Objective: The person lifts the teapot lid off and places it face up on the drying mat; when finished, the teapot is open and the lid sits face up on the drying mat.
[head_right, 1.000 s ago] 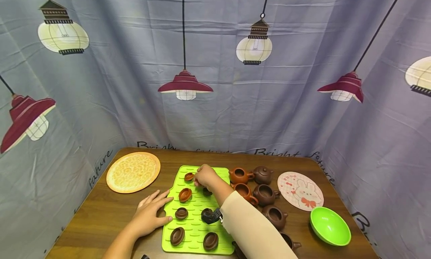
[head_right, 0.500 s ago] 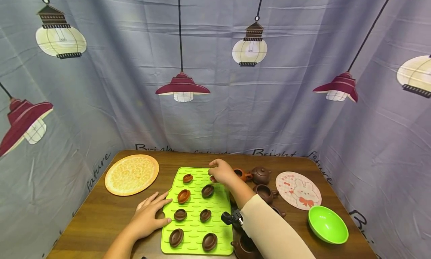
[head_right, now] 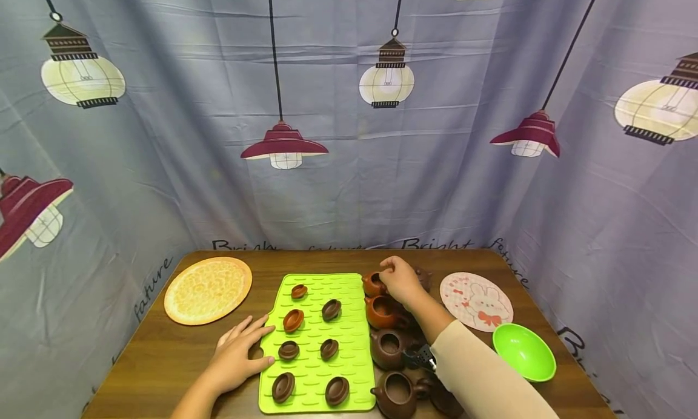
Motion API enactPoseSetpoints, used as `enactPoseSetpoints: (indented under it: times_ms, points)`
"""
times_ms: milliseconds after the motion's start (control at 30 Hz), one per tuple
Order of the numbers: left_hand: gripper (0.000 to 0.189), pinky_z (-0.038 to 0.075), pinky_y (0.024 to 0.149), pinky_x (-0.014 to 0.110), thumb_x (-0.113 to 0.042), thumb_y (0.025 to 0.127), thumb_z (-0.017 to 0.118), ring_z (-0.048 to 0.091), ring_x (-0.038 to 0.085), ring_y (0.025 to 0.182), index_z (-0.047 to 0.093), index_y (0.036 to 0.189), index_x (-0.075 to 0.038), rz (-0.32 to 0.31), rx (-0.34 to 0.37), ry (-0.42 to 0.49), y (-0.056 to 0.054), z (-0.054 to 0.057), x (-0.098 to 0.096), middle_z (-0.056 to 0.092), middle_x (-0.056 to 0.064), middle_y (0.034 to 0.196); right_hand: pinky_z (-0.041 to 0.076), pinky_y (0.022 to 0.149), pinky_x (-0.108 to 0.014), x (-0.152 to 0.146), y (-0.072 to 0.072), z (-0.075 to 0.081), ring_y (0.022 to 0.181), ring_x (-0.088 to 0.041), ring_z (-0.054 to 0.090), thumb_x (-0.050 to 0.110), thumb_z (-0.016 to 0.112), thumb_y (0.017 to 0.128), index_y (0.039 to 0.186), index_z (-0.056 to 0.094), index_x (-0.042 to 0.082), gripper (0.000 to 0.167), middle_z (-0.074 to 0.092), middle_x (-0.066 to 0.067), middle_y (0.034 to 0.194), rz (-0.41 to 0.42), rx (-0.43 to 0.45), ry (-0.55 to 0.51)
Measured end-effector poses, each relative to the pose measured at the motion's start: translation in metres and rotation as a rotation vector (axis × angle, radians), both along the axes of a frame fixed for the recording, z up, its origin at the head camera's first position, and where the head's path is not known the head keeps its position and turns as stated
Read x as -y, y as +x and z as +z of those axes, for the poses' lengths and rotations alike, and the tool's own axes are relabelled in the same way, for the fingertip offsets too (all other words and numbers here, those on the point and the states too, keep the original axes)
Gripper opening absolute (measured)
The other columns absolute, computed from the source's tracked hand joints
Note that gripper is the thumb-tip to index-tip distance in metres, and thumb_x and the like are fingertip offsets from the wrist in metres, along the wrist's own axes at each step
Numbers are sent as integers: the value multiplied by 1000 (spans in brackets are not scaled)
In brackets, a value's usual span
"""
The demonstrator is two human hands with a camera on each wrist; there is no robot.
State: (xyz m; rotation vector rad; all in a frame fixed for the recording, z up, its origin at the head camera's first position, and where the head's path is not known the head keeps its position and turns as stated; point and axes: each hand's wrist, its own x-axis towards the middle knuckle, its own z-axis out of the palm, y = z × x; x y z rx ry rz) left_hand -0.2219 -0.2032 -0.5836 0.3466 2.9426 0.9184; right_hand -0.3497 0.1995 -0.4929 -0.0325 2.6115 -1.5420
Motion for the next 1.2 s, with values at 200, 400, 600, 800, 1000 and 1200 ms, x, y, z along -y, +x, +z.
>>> enactPoseSetpoints:
  times_ms: [200, 400, 600, 800, 1000, 1200]
  points:
    - [71, 12, 123, 68, -59, 86, 80, 23, 34, 160, 60, 149, -30, 10, -22, 3, -1, 2, 3, 38, -7, 169, 52, 63, -29, -30, -1, 3, 78, -23, 62, 9, 53, 100, 130, 57, 0, 32, 60, -13, 102, -107, -47, 98]
    - [72, 12, 123, 68, -60, 86, 79, 22, 34, 160, 60, 149, -30, 6, -4, 1, -1, 4, 4, 37, -7, 169, 55, 66, -30, -52, -6, 0, 80, -23, 62, 11, 54, 101, 136, 52, -3, 37, 61, -17, 108, -148, -9, 35]
    - [72, 11, 124, 67, -60, 86, 79, 23, 34, 160, 60, 149, -29, 20, -11, 0, 1, 5, 5, 37, -6, 169, 52, 62, -28, -65, -13, -9, 75, -19, 61, 13, 56, 104, 139, 49, -6, 40, 62, -17, 112, -168, 43, 61]
    - [73, 11, 123, 69, -62, 86, 78, 22, 36, 160, 60, 149, -30, 10, 20, 17, 4, 1, 2, 36, -6, 170, 50, 62, -28, -76, -16, -20, 82, -22, 61, 15, 62, 103, 131, 54, -5, 35, 63, -18, 106, -213, 74, 122]
    - [73, 11, 123, 69, -62, 86, 78, 21, 35, 160, 59, 149, -30, 8, 9, 15, 1, -1, 0, 36, -7, 170, 50, 73, -33, -81, -16, -28, 98, -30, 59, 20, 64, 103, 130, 58, -2, 36, 60, -25, 131, -215, 37, 162]
    - [73, 10, 124, 68, -61, 87, 78, 21, 34, 161, 59, 150, -30, 4, 6, 18, 0, 0, 0, 36, -7, 170, 47, 82, -36, -81, -19, -31, 107, -33, 59, 23, 66, 102, 124, 62, 3, 31, 65, -21, 130, -234, 12, 184]
